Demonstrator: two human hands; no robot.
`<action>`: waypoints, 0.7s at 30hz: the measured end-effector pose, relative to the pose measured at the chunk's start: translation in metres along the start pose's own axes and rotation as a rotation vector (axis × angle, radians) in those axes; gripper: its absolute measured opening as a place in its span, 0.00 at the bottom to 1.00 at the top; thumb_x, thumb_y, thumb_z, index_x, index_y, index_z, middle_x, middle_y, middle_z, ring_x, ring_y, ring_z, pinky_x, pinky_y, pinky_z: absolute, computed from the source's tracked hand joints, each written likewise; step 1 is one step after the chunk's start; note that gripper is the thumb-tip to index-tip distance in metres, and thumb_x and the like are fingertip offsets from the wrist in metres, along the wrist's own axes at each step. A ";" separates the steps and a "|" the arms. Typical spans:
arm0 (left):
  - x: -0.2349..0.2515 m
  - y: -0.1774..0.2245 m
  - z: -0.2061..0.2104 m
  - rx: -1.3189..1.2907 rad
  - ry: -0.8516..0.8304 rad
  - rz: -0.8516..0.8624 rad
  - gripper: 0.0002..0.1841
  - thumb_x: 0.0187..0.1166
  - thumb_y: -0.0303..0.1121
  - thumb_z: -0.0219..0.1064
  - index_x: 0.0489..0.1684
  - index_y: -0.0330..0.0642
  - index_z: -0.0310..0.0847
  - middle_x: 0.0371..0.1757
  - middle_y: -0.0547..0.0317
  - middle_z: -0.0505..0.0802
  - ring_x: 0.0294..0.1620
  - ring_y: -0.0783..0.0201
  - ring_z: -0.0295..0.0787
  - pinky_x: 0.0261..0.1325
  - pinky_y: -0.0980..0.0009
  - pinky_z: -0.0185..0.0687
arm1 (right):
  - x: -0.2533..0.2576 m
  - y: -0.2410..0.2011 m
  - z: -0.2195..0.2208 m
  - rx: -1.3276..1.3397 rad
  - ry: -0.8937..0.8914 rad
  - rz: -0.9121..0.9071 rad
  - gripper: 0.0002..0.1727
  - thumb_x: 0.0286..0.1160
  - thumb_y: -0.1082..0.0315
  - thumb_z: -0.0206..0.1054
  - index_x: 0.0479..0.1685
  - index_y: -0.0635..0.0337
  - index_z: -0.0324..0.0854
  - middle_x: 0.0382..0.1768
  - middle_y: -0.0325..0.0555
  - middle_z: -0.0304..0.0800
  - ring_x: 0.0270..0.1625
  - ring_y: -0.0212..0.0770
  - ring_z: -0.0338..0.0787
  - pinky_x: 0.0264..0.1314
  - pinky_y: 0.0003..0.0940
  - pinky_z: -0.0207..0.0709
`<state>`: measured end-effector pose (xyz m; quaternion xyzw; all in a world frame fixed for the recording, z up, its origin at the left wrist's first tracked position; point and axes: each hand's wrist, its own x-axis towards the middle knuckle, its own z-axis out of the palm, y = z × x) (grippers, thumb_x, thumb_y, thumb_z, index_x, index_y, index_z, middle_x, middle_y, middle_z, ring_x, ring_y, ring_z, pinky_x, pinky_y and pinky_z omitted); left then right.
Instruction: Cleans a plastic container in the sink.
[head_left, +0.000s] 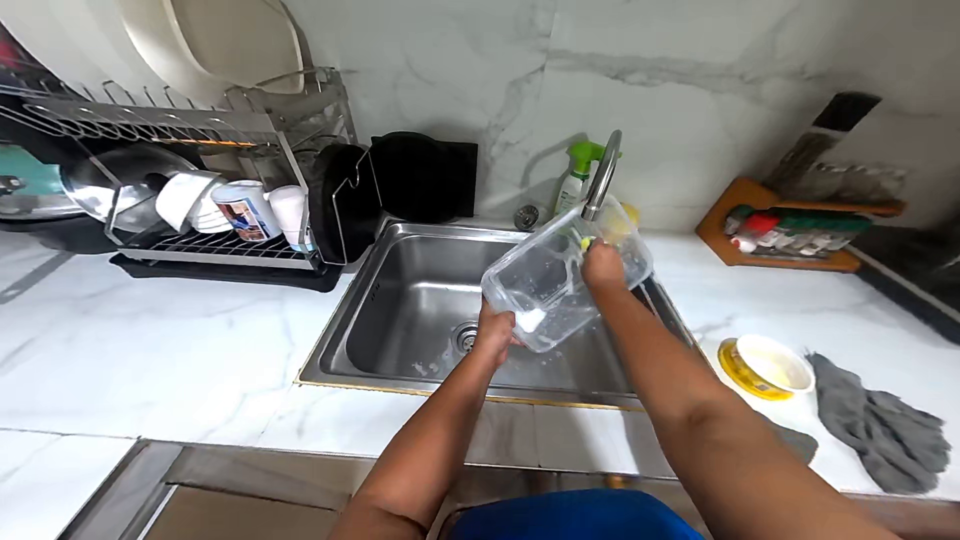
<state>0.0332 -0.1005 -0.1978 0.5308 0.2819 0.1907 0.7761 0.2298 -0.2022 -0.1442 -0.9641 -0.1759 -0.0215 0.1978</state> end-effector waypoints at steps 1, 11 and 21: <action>0.002 0.000 -0.001 0.013 -0.002 0.014 0.41 0.76 0.14 0.57 0.92 0.44 0.45 0.61 0.37 0.84 0.43 0.51 0.90 0.30 0.56 0.88 | -0.005 0.002 0.002 0.004 -0.029 0.020 0.23 0.82 0.70 0.64 0.71 0.77 0.72 0.63 0.76 0.84 0.67 0.73 0.86 0.68 0.69 0.78; 0.007 -0.003 -0.002 0.024 -0.016 -0.080 0.36 0.80 0.17 0.57 0.90 0.43 0.46 0.58 0.37 0.84 0.43 0.48 0.90 0.33 0.54 0.89 | -0.072 -0.056 0.064 -0.028 -0.419 -0.339 0.20 0.76 0.72 0.65 0.67 0.70 0.82 0.68 0.68 0.85 0.75 0.64 0.82 0.78 0.62 0.72; 0.005 -0.002 -0.003 -0.064 -0.088 -0.010 0.29 0.81 0.17 0.54 0.84 0.39 0.54 0.50 0.41 0.87 0.34 0.52 0.92 0.28 0.57 0.90 | -0.033 -0.069 0.046 0.106 -0.140 -0.771 0.14 0.74 0.77 0.69 0.55 0.62 0.92 0.63 0.67 0.85 0.70 0.65 0.83 0.77 0.58 0.75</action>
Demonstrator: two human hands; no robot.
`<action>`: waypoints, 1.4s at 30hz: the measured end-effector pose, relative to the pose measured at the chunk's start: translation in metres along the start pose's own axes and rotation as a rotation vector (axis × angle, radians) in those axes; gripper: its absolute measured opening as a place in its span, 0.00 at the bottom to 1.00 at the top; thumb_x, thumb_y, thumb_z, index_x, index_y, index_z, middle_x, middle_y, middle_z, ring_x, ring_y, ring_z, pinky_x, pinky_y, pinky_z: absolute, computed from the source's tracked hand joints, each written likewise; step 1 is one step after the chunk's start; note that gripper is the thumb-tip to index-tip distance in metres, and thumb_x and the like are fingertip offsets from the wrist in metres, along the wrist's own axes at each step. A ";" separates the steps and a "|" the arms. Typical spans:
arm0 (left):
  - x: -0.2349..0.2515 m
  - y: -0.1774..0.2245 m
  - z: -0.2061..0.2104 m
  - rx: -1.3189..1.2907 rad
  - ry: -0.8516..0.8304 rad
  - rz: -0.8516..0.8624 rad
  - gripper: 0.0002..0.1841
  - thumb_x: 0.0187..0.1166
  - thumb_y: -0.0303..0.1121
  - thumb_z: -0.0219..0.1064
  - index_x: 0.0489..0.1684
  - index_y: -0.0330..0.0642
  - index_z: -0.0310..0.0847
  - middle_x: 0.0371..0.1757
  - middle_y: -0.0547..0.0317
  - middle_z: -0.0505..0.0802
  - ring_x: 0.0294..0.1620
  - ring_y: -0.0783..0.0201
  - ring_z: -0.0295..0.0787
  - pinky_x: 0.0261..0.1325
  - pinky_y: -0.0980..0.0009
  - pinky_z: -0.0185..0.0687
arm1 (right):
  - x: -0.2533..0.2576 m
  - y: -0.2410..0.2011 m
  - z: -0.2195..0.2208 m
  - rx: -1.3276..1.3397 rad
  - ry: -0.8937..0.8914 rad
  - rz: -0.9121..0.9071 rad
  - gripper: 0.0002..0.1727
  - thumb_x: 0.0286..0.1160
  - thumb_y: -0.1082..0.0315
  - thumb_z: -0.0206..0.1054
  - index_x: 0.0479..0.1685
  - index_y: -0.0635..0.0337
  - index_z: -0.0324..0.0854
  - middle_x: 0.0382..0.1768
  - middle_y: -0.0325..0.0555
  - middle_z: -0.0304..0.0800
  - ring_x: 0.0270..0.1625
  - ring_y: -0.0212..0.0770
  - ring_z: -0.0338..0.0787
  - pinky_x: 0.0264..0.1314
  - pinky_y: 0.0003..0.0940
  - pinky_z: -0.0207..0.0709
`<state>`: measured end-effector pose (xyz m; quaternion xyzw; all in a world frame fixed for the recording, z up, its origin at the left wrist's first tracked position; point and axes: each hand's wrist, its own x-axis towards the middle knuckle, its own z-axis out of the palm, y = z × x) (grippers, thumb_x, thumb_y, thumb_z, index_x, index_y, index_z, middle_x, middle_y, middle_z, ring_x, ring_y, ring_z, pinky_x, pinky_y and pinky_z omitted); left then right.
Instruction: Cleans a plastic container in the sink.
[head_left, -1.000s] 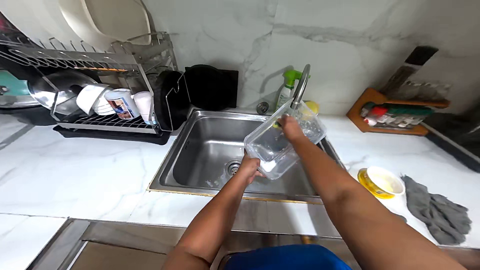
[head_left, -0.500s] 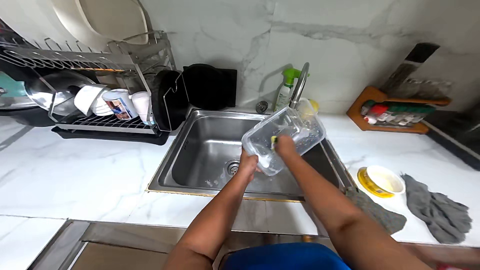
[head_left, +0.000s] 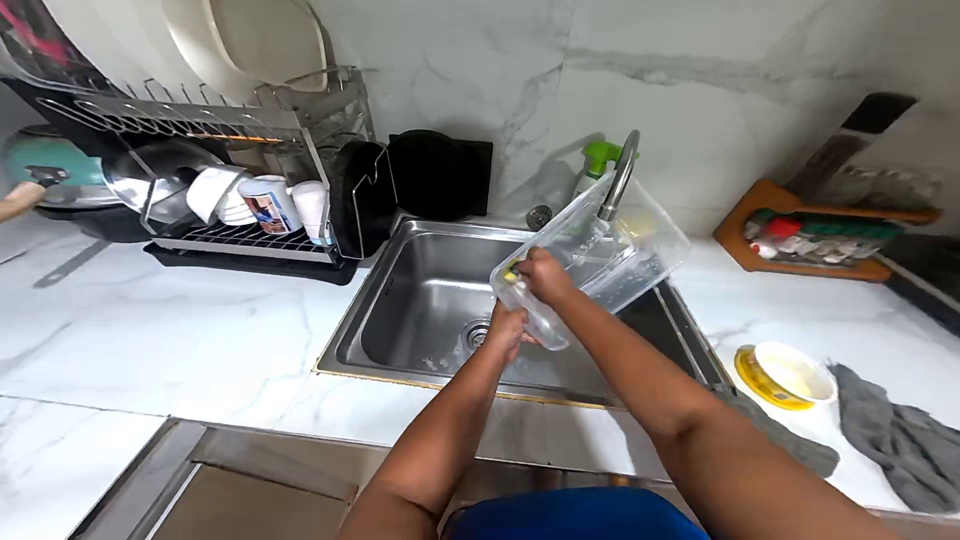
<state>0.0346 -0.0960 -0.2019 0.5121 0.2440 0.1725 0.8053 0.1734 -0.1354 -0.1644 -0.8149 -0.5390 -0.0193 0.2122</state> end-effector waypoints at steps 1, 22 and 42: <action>0.000 0.001 0.001 -0.013 -0.001 0.002 0.30 0.81 0.17 0.54 0.84 0.40 0.54 0.51 0.40 0.87 0.35 0.51 0.92 0.28 0.57 0.90 | 0.002 0.003 -0.006 -0.022 0.034 0.008 0.13 0.72 0.78 0.70 0.53 0.62 0.93 0.61 0.68 0.86 0.69 0.66 0.83 0.77 0.58 0.74; -0.005 0.000 0.003 0.104 0.034 0.009 0.37 0.76 0.13 0.56 0.89 0.41 0.49 0.57 0.39 0.84 0.37 0.53 0.90 0.26 0.58 0.88 | -0.018 0.052 -0.066 -0.163 0.132 0.621 0.28 0.72 0.80 0.69 0.74 0.73 0.72 0.72 0.76 0.76 0.69 0.75 0.83 0.66 0.70 0.79; -0.001 -0.003 0.013 0.243 0.111 0.039 0.33 0.77 0.15 0.59 0.85 0.38 0.58 0.56 0.39 0.85 0.38 0.55 0.88 0.30 0.59 0.86 | -0.050 0.070 -0.069 -0.340 -0.064 0.750 0.19 0.82 0.74 0.58 0.66 0.77 0.80 0.72 0.74 0.78 0.75 0.71 0.79 0.72 0.67 0.73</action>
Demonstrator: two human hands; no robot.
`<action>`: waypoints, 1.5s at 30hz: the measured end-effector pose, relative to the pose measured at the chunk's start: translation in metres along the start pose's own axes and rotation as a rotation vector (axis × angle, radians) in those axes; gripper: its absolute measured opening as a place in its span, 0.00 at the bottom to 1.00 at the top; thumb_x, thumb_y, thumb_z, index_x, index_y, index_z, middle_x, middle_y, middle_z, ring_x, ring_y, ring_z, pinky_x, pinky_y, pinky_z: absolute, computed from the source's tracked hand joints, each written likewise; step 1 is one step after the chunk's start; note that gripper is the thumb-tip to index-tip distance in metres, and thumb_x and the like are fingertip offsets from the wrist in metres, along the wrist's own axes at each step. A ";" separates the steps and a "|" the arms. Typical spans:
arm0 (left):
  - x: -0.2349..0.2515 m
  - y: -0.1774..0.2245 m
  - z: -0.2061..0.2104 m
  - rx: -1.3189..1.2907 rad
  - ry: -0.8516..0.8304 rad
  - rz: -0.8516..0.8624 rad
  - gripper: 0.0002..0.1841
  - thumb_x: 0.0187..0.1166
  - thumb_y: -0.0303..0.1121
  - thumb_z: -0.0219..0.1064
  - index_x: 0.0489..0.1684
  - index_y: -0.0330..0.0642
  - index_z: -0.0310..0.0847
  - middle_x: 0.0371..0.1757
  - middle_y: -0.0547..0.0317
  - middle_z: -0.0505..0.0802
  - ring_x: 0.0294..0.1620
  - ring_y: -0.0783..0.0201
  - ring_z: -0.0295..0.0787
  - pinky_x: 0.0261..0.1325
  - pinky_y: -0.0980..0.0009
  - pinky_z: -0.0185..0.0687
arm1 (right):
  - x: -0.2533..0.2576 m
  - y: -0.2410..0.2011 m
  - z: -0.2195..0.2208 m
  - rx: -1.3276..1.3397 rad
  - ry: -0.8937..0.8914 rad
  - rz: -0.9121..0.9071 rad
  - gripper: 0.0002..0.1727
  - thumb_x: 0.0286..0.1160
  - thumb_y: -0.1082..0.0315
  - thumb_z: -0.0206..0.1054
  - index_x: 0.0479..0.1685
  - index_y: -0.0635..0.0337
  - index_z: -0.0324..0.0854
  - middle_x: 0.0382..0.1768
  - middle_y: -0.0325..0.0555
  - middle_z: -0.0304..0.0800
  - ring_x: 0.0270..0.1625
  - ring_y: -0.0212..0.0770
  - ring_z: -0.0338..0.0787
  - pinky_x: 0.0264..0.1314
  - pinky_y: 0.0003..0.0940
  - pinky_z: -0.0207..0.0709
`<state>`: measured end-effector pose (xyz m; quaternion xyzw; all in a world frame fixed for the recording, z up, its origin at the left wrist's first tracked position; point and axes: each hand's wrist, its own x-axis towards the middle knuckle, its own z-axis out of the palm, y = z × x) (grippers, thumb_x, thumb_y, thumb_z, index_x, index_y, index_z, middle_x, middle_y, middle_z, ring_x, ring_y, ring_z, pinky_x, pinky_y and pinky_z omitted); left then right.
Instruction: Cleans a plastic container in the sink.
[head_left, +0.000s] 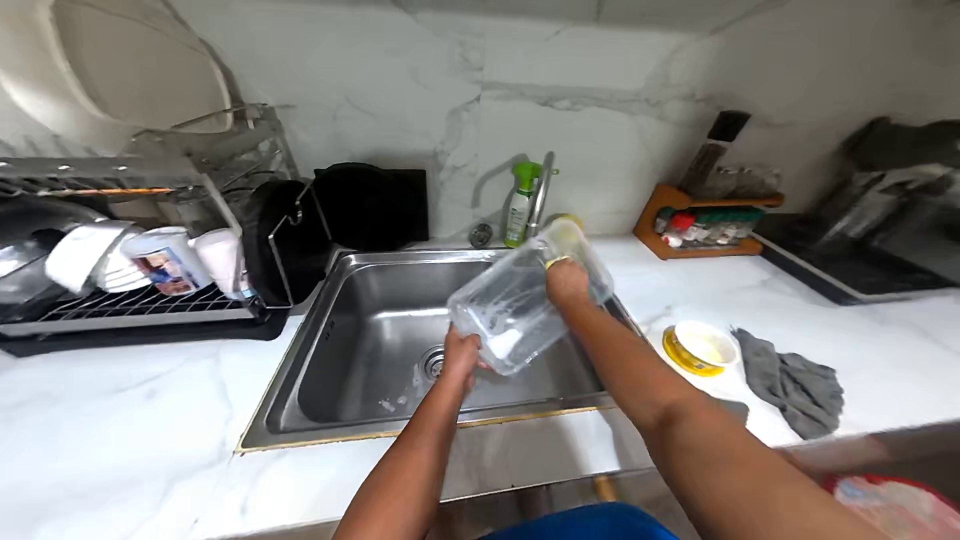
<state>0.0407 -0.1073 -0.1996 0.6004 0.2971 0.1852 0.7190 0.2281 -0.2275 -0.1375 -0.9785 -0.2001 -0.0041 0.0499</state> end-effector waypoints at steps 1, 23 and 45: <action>0.000 -0.001 -0.001 0.005 0.016 0.009 0.31 0.77 0.15 0.59 0.84 0.37 0.60 0.53 0.41 0.85 0.35 0.57 0.86 0.29 0.60 0.85 | -0.008 0.002 0.007 0.019 -0.057 0.016 0.20 0.84 0.72 0.57 0.67 0.77 0.79 0.74 0.74 0.76 0.78 0.71 0.76 0.76 0.68 0.69; 0.032 -0.006 -0.044 0.290 0.016 -0.127 0.29 0.71 0.22 0.62 0.75 0.43 0.61 0.39 0.49 0.85 0.23 0.64 0.82 0.18 0.66 0.79 | -0.076 0.031 0.021 0.010 -0.277 -0.772 0.22 0.68 0.68 0.77 0.64 0.61 0.86 0.58 0.60 0.90 0.64 0.63 0.87 0.64 0.68 0.77; 0.007 0.012 -0.028 -0.088 0.297 0.504 0.15 0.84 0.28 0.61 0.22 0.36 0.83 0.22 0.63 0.88 0.26 0.71 0.86 0.37 0.69 0.87 | -0.087 -0.071 0.029 0.606 0.073 -0.603 0.30 0.88 0.54 0.58 0.84 0.60 0.72 0.93 0.50 0.58 0.96 0.50 0.53 0.97 0.58 0.40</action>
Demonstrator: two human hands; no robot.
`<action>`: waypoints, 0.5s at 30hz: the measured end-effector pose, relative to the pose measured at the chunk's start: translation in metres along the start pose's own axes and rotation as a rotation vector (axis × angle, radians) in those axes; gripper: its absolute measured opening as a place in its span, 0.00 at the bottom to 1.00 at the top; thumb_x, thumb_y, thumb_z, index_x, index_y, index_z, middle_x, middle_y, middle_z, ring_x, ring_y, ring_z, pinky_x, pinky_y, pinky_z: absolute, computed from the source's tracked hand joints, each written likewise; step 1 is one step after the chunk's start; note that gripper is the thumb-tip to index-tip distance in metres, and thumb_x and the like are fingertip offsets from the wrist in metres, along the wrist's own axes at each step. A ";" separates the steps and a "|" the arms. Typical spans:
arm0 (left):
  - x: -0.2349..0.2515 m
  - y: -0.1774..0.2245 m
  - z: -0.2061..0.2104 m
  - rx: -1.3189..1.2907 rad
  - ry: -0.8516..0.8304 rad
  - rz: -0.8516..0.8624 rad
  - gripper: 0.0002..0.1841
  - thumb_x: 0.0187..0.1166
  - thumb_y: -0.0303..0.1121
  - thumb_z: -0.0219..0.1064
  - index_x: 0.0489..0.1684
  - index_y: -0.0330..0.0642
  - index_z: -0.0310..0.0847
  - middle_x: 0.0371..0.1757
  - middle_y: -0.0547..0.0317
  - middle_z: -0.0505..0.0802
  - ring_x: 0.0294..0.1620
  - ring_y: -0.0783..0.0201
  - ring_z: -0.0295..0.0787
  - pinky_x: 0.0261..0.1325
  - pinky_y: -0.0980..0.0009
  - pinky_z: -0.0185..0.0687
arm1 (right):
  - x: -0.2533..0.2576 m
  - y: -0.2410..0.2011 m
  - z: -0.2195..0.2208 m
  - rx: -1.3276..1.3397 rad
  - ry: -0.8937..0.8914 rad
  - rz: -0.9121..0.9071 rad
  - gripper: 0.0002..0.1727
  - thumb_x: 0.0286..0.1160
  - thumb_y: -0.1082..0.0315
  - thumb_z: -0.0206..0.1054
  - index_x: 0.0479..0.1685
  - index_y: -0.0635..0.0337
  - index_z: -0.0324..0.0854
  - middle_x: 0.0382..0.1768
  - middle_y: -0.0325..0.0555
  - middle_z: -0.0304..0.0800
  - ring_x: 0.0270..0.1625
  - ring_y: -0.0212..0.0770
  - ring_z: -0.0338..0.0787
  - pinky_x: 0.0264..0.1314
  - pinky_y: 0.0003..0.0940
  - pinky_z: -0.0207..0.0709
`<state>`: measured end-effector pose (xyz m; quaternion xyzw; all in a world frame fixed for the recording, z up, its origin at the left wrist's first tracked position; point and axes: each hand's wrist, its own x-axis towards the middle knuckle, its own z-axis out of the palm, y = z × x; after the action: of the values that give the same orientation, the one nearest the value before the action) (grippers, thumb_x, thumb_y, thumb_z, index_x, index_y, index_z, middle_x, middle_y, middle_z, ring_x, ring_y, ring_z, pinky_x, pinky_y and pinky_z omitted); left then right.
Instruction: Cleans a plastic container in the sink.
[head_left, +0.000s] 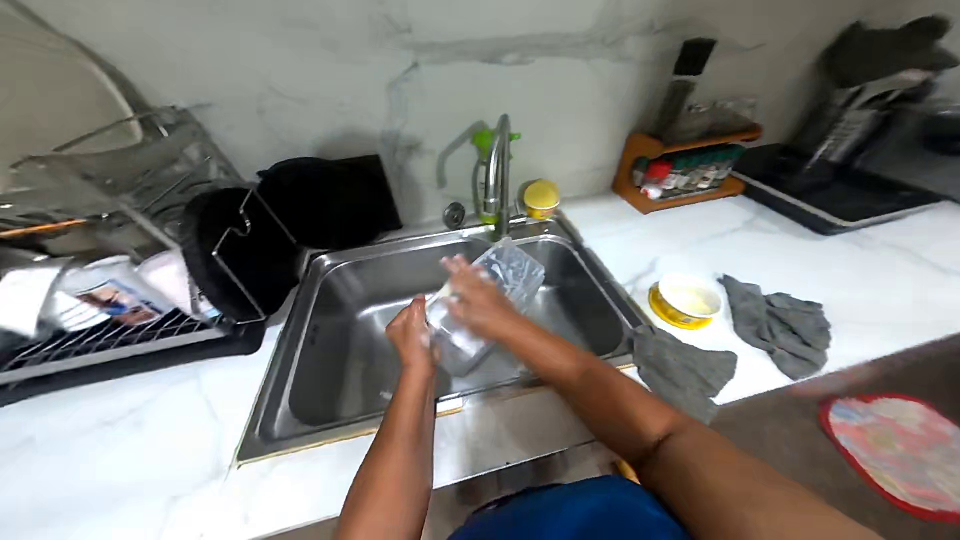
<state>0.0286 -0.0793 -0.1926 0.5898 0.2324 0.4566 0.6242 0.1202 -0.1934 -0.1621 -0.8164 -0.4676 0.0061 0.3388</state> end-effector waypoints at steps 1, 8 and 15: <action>0.001 0.005 -0.004 -0.040 0.000 -0.011 0.16 0.83 0.27 0.60 0.20 0.39 0.82 0.21 0.65 0.87 0.25 0.71 0.85 0.36 0.69 0.86 | 0.007 0.028 -0.008 -0.030 0.068 0.078 0.31 0.88 0.57 0.58 0.87 0.62 0.67 0.92 0.55 0.59 0.94 0.54 0.57 0.96 0.59 0.46; 0.001 -0.002 0.002 0.049 0.011 0.032 0.19 0.81 0.27 0.63 0.11 0.42 0.77 0.15 0.69 0.81 0.20 0.74 0.77 0.31 0.72 0.78 | -0.012 -0.002 0.021 0.012 0.075 0.125 0.35 0.91 0.56 0.49 0.93 0.63 0.55 0.94 0.60 0.49 0.97 0.59 0.44 0.98 0.56 0.38; 0.001 0.014 -0.006 -0.136 -0.055 -0.044 0.18 0.78 0.25 0.59 0.13 0.47 0.77 0.16 0.72 0.82 0.18 0.76 0.76 0.27 0.75 0.78 | 0.007 0.060 -0.029 -0.050 0.099 0.253 0.26 0.92 0.55 0.48 0.82 0.52 0.76 0.87 0.53 0.69 0.92 0.58 0.60 0.90 0.68 0.49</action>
<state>0.0203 -0.0769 -0.1800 0.5530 0.1967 0.4412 0.6789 0.1791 -0.2237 -0.1711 -0.8764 -0.3437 -0.0033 0.3374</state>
